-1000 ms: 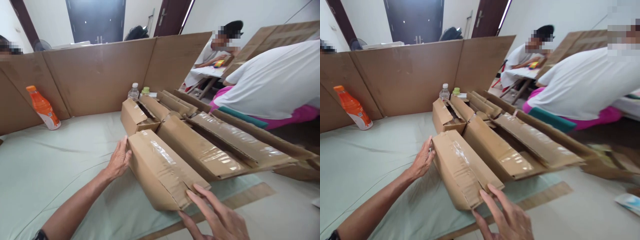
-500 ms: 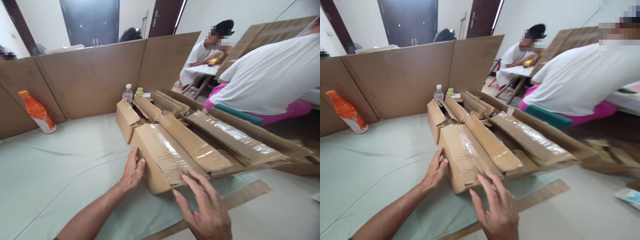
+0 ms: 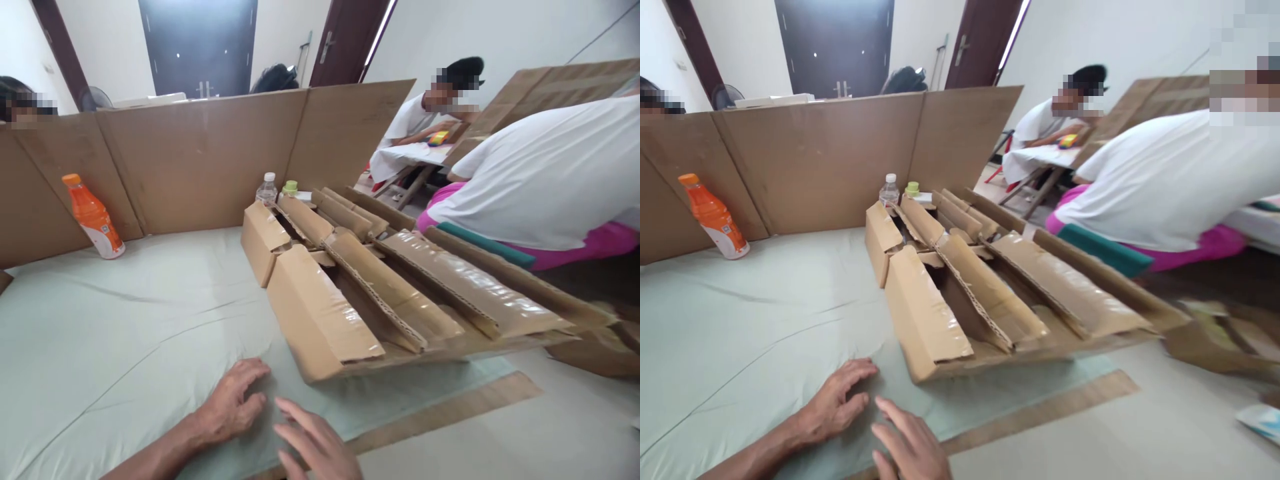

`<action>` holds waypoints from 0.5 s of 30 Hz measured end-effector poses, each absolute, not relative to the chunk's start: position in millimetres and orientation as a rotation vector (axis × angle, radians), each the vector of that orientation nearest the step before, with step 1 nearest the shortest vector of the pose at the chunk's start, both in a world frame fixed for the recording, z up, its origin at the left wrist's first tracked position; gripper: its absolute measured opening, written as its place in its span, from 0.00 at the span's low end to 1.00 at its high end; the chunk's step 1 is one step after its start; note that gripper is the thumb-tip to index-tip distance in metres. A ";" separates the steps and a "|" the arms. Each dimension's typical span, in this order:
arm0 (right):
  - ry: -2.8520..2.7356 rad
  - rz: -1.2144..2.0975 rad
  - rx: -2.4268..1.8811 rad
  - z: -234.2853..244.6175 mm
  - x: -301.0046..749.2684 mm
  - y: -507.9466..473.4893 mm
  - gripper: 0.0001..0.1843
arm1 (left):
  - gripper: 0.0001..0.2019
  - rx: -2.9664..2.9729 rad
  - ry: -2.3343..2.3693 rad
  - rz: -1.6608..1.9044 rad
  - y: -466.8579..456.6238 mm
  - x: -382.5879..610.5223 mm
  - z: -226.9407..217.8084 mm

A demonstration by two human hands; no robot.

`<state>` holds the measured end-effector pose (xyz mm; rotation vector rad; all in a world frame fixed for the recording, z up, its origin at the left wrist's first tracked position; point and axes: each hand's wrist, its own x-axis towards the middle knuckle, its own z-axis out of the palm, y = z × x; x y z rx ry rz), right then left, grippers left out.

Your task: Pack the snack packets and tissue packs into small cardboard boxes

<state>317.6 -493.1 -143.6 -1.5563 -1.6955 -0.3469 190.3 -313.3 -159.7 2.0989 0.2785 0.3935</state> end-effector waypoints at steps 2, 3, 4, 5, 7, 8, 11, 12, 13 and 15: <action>-1.786 -0.272 -1.553 -154.0 302.5 -476.4 0.12 | 0.22 2.174 0.286 0.417 -308.8 167.6 -159.1; -1.825 -0.254 -1.567 -158.4 296.7 -468.4 0.13 | 0.21 2.214 0.309 0.434 -304.9 155.3 -159.6; -1.853 -0.251 -1.589 -162.3 292.0 -461.4 0.14 | 0.22 2.255 0.348 0.456 -300.0 142.2 -160.5; -1.872 -0.258 -1.612 -165.6 288.5 -455.5 0.15 | 0.22 2.295 0.402 0.482 -294.1 128.6 -161.9; -1.886 -0.289 -1.642 -171.2 284.3 -447.9 0.15 | 0.23 2.365 0.541 0.548 -280.9 100.3 -165.4; -1.890 -0.300 -1.646 -173.6 283.3 -446.2 0.15 | 0.22 2.392 0.619 0.585 -274.6 86.5 -167.3; -1.900 -0.323 -1.625 -179.4 283.1 -446.8 0.14 | 0.19 2.432 0.854 0.695 -262.3 53.7 -172.4; -1.903 -0.331 -1.623 -180.9 283.5 -448.0 0.14 | 0.18 2.436 0.921 0.722 -261.3 47.1 -173.4; -1.907 -0.338 -1.621 -182.2 284.0 -449.3 0.15 | 0.18 2.439 0.978 0.740 -261.8 43.1 -174.0; -1.919 -0.354 -1.617 -184.6 285.1 -451.2 0.15 | 0.18 2.449 1.053 0.750 -265.9 42.0 -173.6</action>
